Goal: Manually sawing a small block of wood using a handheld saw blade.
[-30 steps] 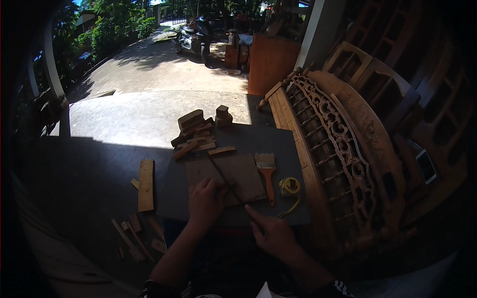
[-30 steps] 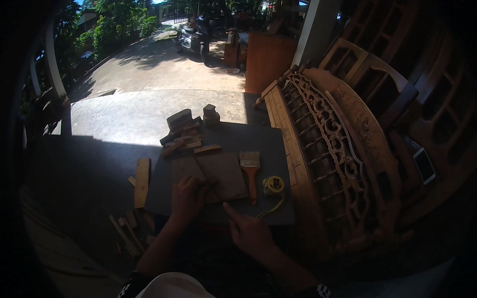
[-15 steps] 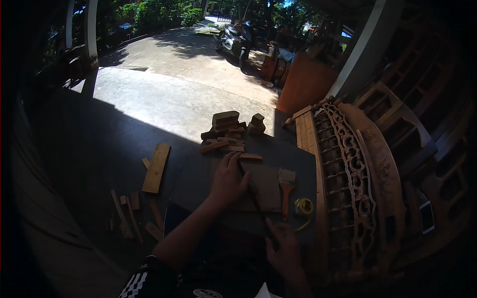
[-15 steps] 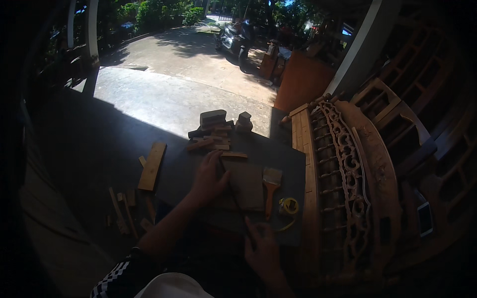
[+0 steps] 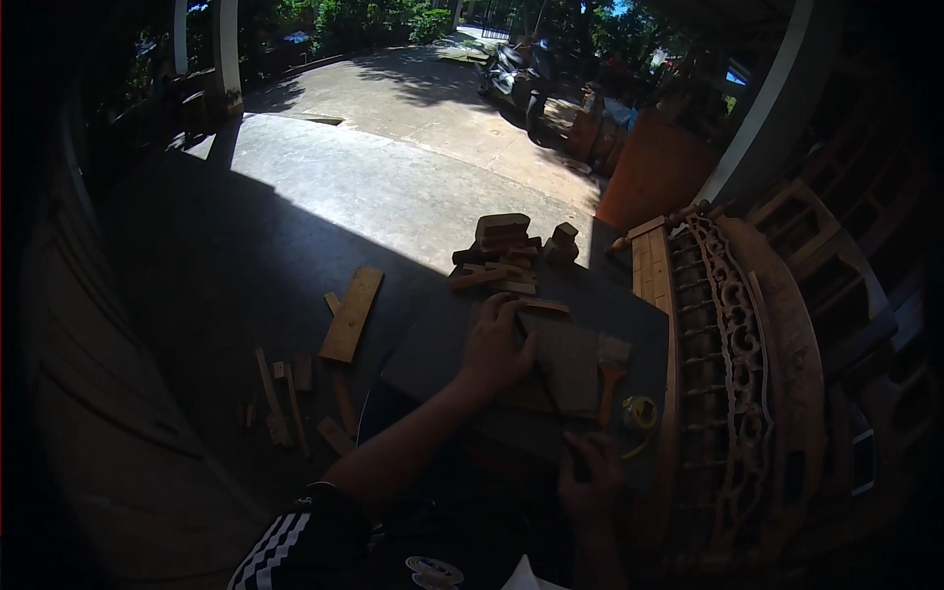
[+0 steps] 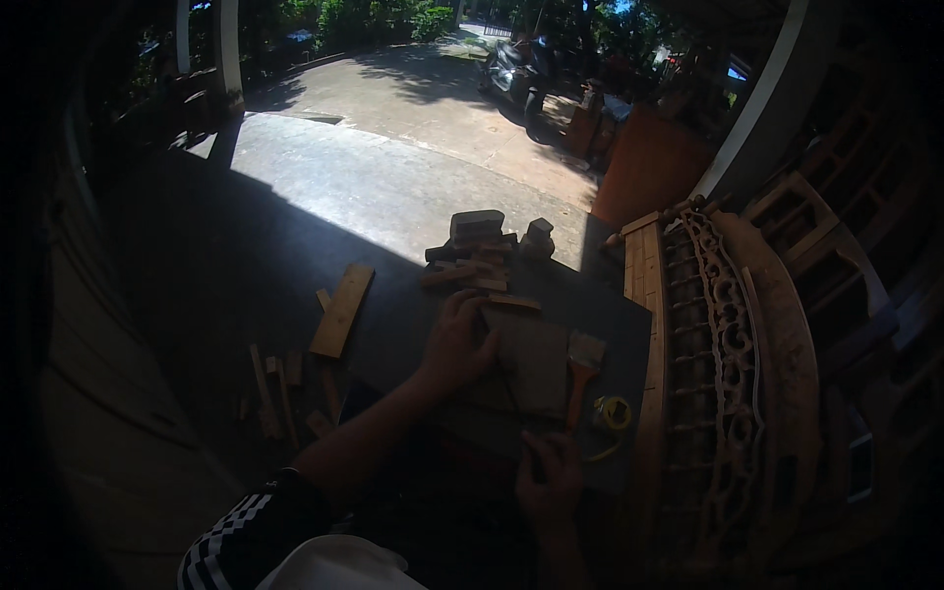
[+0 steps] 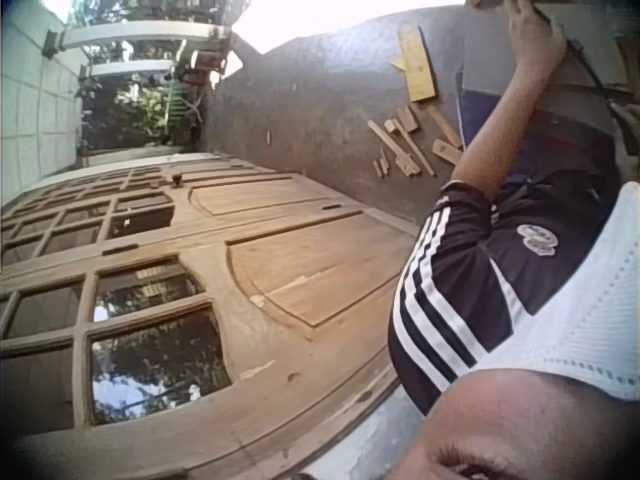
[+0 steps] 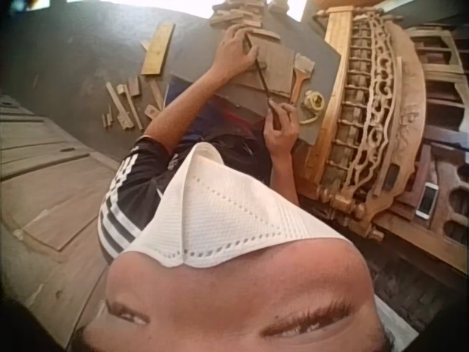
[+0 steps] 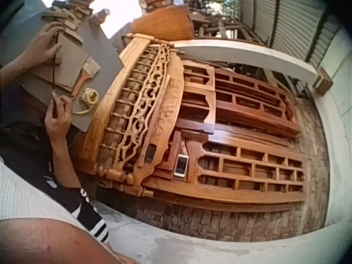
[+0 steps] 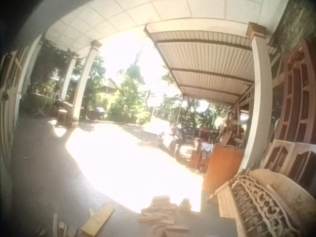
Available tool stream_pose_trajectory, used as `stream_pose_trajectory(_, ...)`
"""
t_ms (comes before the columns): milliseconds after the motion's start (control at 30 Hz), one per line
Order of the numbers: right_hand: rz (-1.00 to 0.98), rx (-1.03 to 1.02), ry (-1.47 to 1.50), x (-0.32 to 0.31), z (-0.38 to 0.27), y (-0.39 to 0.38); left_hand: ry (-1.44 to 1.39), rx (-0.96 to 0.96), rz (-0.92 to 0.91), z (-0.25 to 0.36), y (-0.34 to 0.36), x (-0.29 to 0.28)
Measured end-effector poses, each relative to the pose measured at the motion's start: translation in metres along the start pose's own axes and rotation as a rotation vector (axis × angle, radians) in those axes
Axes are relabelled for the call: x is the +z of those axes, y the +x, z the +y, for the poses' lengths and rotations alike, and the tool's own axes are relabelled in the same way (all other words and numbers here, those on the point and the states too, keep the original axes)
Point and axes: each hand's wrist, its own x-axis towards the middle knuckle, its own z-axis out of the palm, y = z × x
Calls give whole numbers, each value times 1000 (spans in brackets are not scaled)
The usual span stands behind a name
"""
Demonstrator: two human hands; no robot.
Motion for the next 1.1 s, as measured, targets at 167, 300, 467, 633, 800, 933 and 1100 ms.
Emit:
stream_pose_trajectory(167,4,24,11,-4,-3,10,-7,-27,-24,-2,1,-1)
stream_pose_trajectory(300,55,39,4,-9,-6,12,58,10,-12,-5,-1,1)
stream_pose_trajectory(467,141,-43,-37,-9,9,-15,104,-79,-15,7,-2,-1)
stream_pose_trajectory(633,150,-99,-3,0,11,-13,134,-1,-23,6,-4,0)
stream_pose_trajectory(800,231,-30,18,5,30,-16,133,-31,0,8,-6,7)
stream_pose_trajectory(933,213,-56,-30,12,24,-17,125,-7,-21,8,-8,-2)
stream_pose_trajectory(1100,221,13,124,3,20,0,132,29,-33,9,-3,4)
